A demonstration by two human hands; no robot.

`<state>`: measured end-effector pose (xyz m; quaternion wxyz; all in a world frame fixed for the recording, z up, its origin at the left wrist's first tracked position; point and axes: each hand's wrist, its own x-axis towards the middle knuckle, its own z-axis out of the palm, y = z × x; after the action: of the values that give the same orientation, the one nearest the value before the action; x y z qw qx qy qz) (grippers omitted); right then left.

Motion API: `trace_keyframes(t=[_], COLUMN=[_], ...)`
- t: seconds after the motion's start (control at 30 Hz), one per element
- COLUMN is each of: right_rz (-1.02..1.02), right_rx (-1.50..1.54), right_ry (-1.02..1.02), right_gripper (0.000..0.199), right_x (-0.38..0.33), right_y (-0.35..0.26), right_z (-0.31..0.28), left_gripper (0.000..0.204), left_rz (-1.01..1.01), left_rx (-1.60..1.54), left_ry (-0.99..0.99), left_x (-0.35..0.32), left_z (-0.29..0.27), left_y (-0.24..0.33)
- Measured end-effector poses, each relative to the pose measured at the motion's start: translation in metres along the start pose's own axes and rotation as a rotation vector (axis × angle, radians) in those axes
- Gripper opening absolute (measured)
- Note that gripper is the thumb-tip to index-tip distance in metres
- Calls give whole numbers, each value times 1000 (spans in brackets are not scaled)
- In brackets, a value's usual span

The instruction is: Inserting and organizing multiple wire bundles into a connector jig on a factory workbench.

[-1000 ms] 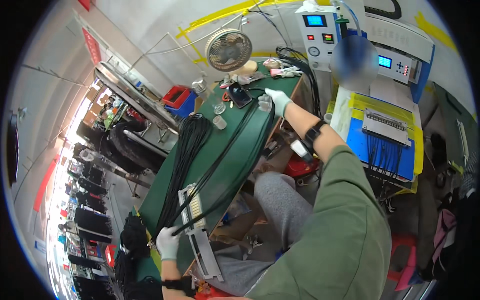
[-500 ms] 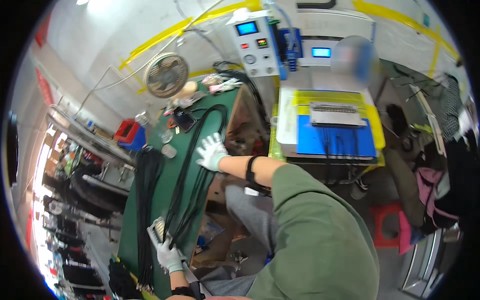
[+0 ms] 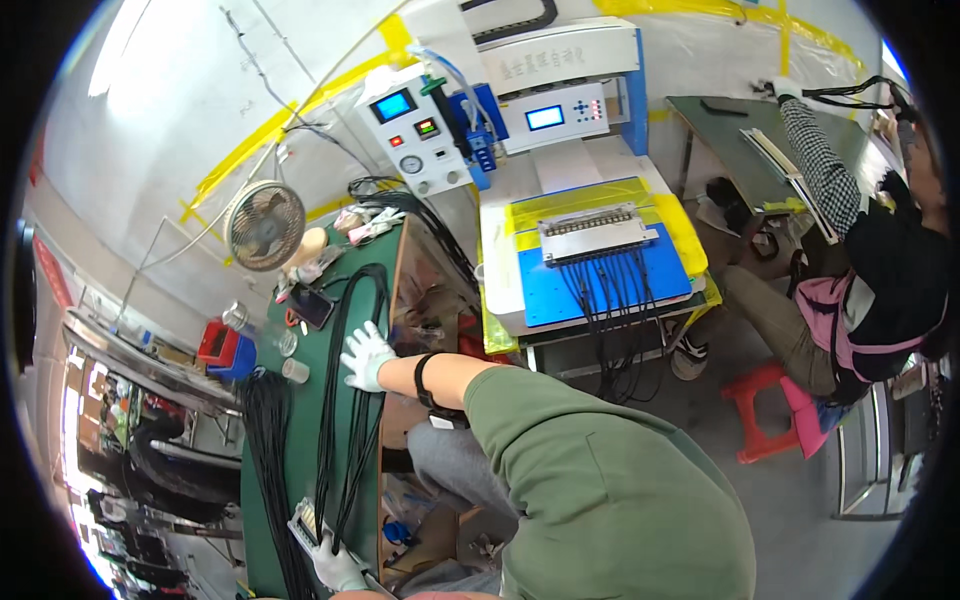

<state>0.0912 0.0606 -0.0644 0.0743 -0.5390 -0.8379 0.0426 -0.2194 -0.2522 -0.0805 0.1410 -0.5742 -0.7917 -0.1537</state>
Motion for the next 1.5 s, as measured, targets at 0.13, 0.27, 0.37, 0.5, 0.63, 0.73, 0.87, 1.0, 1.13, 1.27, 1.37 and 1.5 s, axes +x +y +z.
trace_keyframes(t=[0.13,0.27,0.37,0.5,0.63,0.73,0.87,1.0,1.13,1.27,1.37,1.5], right_rz=[-15,-24,-31,-22,-37,-46,-44,-30,-148,-220,-218,-269], right_rx=[13,15,41,70,73,80,80,67,105,46,-78,-17], right_ry=[-43,-81,-88,-87,-115,-113,-110,-13,302,400,368,388], right_gripper=[68,69,68,68,68,68,68,67,60,56,60,59], right_x=[0,-1,0,-2,-3,-2,-3,-1,12,12,3,-2], right_y=[2,5,3,3,2,0,7,17,-9,1,15,25], right_z=[-8,-9,-11,-13,-13,-15,-15,-2,-9,8,9,18], left_gripper=[30,30,31,32,33,34,35,36,37,47,26,29], left_rz=[1126,1067,992,881,742,638,511,358,29,284,147,102], left_rx=[464,334,246,138,62,23,-18,-86,-110,-172,-212,-184], left_ry=[931,825,726,580,432,319,160,-3,-78,-11,-2,-119], left_x=[52,78,92,98,89,78,61,40,7,5,10,5], left_z=[-25,-20,-21,-21,-28,-39,-54,-59,-81,-24,-18,-28], left_y=[9,41,66,93,107,112,116,110,68,15,23,30])
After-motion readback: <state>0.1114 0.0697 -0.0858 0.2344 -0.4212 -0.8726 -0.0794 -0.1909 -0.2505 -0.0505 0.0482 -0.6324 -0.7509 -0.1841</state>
